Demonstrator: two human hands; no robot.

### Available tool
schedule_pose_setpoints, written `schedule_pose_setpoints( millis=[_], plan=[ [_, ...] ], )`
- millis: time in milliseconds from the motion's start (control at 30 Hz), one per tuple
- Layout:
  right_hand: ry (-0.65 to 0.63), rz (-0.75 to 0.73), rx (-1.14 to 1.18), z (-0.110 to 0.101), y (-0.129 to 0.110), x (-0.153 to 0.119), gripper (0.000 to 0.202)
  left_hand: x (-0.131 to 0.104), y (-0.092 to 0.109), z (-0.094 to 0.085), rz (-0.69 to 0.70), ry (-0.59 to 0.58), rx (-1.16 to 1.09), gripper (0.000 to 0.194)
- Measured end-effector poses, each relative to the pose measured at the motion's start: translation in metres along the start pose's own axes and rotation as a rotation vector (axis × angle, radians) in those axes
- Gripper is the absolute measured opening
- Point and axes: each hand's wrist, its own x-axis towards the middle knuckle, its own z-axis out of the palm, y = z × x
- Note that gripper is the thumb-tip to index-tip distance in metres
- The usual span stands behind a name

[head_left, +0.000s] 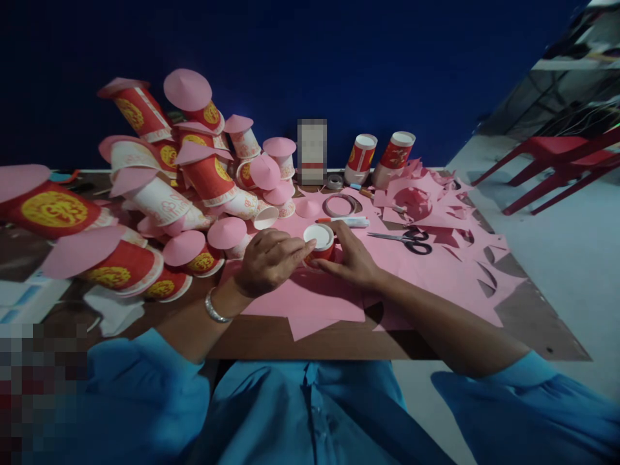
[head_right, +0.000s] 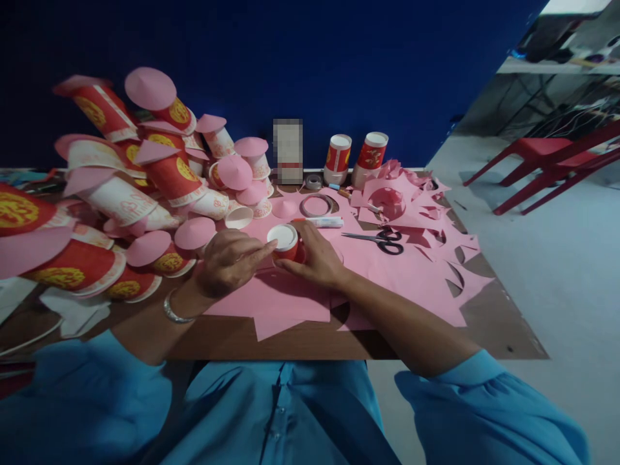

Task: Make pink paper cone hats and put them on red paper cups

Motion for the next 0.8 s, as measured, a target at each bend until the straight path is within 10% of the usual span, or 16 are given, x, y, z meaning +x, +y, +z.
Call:
schedule_pose_setpoints(
  millis=[500, 633, 800],
  plan=[
    [0.009, 0.040, 0.031, 0.000, 0.000, 0.001, 0.061, 0.002, 0.002, -0.004, 0.000, 0.056, -0.006, 0.022],
    [0.038, 0.052, 0.065, 0.000, 0.005, 0.002, 0.063, 0.002, 0.006, 0.002, -0.314, 0.121, -0.169, 0.014],
    [0.034, 0.056, 0.075, 0.001, 0.013, 0.001, 0.064, 0.002, 0.004, 0.017, -0.771, 0.164, -0.884, 0.027]
  ],
)
